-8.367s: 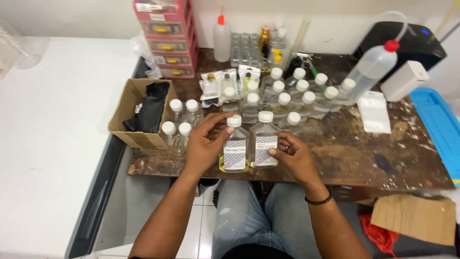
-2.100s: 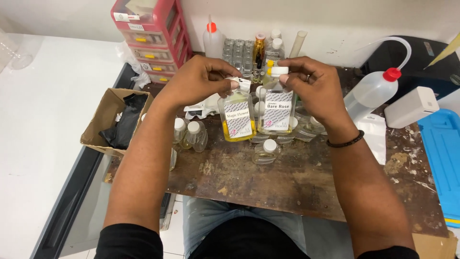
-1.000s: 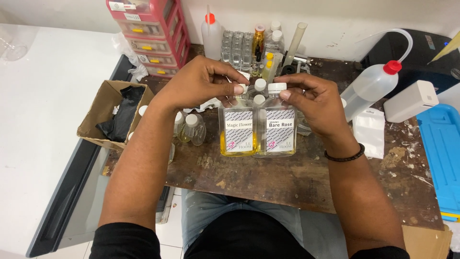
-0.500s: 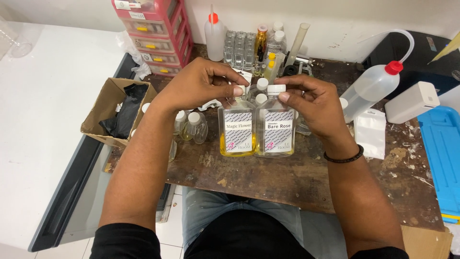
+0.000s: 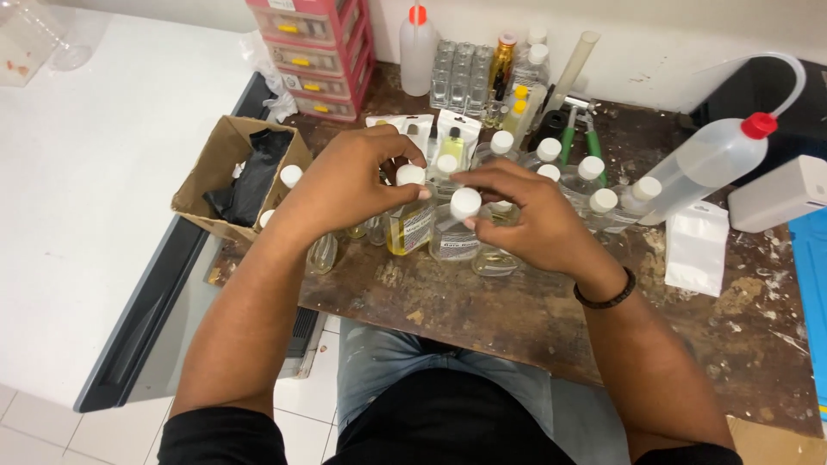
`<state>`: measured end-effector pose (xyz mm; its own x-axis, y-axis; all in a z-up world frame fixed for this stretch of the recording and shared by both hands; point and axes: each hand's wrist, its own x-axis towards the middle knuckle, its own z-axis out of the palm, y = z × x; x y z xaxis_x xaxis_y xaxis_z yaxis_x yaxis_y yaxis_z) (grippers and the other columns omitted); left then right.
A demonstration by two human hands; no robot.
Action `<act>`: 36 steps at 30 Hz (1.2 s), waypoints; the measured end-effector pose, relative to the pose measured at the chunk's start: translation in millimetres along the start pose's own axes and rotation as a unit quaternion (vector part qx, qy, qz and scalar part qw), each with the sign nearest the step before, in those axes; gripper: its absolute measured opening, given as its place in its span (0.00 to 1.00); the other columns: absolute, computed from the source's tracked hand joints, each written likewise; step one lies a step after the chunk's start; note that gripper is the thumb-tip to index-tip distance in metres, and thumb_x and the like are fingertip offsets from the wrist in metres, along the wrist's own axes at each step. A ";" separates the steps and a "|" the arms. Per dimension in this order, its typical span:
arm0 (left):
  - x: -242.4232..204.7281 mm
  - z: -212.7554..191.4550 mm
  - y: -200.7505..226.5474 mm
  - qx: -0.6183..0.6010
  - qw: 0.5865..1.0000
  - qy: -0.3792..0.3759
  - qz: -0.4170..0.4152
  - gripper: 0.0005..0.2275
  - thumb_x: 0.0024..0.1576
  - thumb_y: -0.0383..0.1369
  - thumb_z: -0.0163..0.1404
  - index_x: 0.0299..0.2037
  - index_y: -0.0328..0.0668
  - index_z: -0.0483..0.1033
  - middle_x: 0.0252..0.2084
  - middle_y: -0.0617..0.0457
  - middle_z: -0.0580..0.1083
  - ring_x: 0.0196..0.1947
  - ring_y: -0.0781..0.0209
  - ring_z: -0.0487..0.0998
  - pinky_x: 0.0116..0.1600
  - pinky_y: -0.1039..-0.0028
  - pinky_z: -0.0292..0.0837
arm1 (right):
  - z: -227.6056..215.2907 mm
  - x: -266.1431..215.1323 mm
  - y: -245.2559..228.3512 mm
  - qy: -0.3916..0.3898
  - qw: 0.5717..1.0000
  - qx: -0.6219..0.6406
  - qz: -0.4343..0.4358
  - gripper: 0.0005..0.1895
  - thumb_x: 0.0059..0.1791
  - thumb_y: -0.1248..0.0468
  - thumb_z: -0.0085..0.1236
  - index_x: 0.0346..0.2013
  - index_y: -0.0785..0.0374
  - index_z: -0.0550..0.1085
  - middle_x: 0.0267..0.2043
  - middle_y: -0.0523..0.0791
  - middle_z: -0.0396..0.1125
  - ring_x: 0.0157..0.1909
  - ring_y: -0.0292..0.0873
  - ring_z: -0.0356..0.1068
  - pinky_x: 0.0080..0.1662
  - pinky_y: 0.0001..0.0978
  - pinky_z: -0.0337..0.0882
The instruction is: The person takes small bottles from a shelf, opens them, and places them on a table. They then pick up pairs of bottles, compare them, and place them into a cardboard box.
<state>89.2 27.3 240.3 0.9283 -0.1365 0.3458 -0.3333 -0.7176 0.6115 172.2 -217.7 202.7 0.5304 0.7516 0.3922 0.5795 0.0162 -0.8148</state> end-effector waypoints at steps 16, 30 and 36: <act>-13.0 48.8 -61.6 0.210 0.971 -0.051 -0.101 0.11 0.49 0.39 0.62 0.39 0.46 0.81 0.33 0.50 0.77 0.39 0.44 0.81 0.44 0.57 0.75 | 24.8 45.2 15.5 -0.287 0.894 -0.340 0.041 0.25 0.46 0.74 0.54 0.58 0.59 0.76 0.53 0.47 0.74 0.53 0.50 0.71 0.55 0.43 0.68; -19.8 81.2 -78.5 0.336 0.940 -0.022 -0.051 0.16 0.49 0.44 0.62 0.40 0.43 0.81 0.34 0.48 0.78 0.42 0.51 0.75 0.49 0.63 0.61 | 36.5 42.8 80.8 -0.270 0.903 -0.324 -0.085 0.21 0.45 0.75 0.50 0.51 0.63 0.77 0.49 0.50 0.74 0.48 0.60 0.72 0.48 0.51 0.71; -21.1 73.5 -67.8 0.342 0.937 -0.044 -0.064 0.16 0.49 0.43 0.62 0.41 0.42 0.82 0.35 0.46 0.79 0.43 0.49 0.75 0.51 0.61 0.60 | 33.6 41.2 80.2 -0.263 0.911 -0.310 -0.074 0.23 0.45 0.76 0.49 0.53 0.60 0.76 0.52 0.49 0.73 0.52 0.58 0.72 0.50 0.49 0.73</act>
<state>104.3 28.7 139.2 0.9735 -0.0526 0.2223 -0.0620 -0.9974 0.0355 219.8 -163.3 139.2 0.1427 0.9859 0.0878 0.9451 -0.1094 -0.3078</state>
